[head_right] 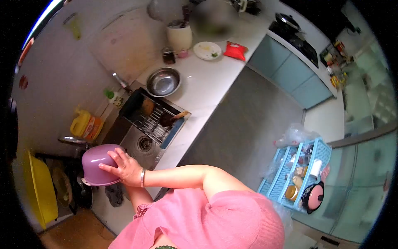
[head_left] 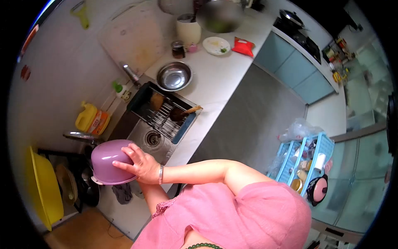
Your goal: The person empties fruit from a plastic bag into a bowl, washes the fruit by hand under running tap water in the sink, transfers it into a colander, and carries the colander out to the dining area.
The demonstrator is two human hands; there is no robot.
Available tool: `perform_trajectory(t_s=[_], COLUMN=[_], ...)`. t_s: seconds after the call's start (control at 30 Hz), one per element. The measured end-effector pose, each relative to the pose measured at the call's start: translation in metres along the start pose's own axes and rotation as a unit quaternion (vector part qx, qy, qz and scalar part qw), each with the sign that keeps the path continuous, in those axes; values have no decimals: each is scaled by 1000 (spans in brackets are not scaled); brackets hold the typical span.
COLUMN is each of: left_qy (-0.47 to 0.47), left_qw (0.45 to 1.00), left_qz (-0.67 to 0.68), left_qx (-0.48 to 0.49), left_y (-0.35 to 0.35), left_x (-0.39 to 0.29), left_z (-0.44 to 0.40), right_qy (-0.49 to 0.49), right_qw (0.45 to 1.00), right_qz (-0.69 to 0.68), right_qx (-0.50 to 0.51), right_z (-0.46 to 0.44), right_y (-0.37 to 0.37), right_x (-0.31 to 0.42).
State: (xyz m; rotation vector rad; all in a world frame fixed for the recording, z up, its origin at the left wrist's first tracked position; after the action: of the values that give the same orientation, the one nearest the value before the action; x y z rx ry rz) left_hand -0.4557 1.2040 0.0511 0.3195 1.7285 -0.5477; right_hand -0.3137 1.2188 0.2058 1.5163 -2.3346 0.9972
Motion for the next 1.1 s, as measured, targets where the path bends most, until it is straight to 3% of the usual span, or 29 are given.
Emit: perform_trajectory(t_s=[0.43,0.8,1.1], left_qy=[14,32,27], left_qw=[996,983,979], left_qz=[13,22,48], left_qx=[91,177,194], left_y=[-21,-31,-69], left_x=[-37,-52,-61], left_z=[-6,-37,-62], right_qy=[10,50,48], right_qw=[998,985,956], right_qz=[52,143,252], right_qx=[-42,-81,-144], right_z=[17,27,28], right_y=[-72,-76,-64], right_x=[-8,8,27])
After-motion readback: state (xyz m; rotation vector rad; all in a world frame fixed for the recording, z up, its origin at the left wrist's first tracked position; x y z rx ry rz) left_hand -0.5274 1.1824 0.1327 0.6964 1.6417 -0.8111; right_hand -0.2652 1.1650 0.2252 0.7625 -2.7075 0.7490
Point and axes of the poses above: each hand's wrist, its own z-axis away from the middle knuckle, its own y-axis out of the palm, x = y × z, the point moved 6 cm from there along -z, towards the middle knuckle, and after that the axes turned 11 degrees about -x, right-handed, at the moved point
